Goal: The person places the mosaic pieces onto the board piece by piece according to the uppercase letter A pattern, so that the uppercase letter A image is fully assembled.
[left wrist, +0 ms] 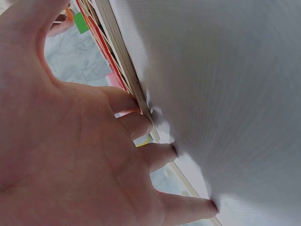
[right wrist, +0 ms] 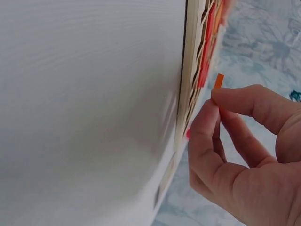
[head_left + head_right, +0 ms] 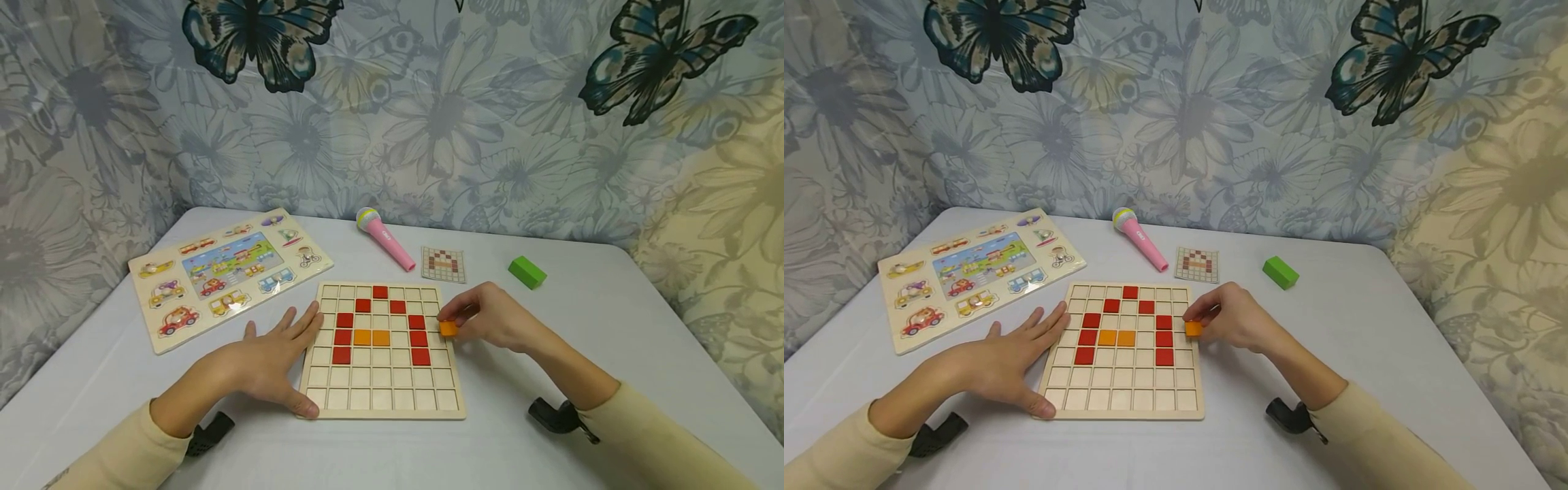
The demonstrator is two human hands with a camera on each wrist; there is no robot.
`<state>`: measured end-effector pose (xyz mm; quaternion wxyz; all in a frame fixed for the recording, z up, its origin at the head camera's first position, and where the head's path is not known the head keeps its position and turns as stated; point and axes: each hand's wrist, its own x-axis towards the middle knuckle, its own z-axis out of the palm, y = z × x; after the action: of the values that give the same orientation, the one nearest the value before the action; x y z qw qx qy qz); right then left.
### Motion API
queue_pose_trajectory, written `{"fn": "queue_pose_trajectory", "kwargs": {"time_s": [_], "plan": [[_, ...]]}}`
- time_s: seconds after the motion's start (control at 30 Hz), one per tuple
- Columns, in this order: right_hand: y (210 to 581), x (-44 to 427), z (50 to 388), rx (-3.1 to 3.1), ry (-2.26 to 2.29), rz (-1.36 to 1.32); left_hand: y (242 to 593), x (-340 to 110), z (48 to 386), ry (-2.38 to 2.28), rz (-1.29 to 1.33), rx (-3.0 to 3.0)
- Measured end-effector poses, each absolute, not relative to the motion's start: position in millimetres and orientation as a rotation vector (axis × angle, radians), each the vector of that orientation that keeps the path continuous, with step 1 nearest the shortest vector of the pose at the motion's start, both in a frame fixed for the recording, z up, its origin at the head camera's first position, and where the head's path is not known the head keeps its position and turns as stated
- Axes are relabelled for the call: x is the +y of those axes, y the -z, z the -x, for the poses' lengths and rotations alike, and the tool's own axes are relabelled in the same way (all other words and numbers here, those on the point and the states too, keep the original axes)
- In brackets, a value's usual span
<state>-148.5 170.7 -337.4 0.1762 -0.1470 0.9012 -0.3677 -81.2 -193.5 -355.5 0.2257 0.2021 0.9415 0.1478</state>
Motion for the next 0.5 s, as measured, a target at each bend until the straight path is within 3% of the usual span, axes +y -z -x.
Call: {"fn": "queue_pose_trajectory", "kwargs": {"time_s": [0.5], "plan": [[339, 150, 155, 2.450, 1.102, 0.433, 354, -192, 81, -0.421, -0.554, 2.589]]}}
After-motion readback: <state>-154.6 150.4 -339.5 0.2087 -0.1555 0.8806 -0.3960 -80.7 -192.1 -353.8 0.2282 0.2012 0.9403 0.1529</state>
